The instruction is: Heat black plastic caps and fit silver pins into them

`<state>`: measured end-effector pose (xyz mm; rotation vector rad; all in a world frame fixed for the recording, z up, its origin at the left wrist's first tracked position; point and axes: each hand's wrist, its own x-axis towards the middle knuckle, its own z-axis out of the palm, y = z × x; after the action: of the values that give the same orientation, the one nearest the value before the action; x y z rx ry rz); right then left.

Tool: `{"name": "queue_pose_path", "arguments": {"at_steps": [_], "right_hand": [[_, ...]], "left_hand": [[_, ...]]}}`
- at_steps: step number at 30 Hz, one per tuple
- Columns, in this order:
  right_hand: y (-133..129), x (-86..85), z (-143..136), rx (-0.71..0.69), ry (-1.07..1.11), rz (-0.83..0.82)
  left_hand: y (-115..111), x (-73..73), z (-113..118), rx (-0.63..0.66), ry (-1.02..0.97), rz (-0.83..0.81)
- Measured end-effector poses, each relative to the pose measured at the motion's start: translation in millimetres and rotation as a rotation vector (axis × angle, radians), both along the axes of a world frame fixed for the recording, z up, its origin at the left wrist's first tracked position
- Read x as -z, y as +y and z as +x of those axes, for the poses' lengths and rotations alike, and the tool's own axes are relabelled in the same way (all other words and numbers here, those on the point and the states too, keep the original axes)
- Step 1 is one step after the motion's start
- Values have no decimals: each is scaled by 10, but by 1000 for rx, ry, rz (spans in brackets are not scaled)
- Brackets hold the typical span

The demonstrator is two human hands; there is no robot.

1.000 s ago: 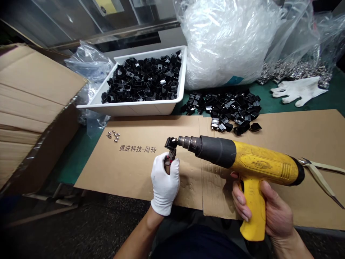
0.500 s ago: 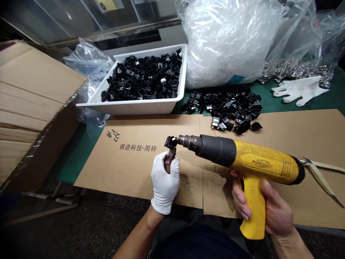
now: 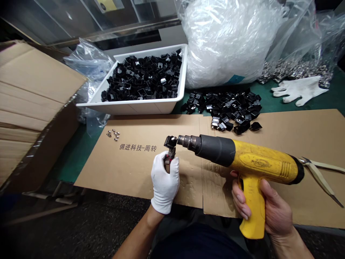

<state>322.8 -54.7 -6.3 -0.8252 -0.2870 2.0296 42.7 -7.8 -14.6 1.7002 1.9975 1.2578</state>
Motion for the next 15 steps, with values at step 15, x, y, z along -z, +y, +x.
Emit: {"name": "queue_pose_path", "arguments": {"at_steps": [15], "right_hand": [[-110,286,41,7,112,-45]], "left_hand": [[84,-11,-108,-102,70,53]]}}
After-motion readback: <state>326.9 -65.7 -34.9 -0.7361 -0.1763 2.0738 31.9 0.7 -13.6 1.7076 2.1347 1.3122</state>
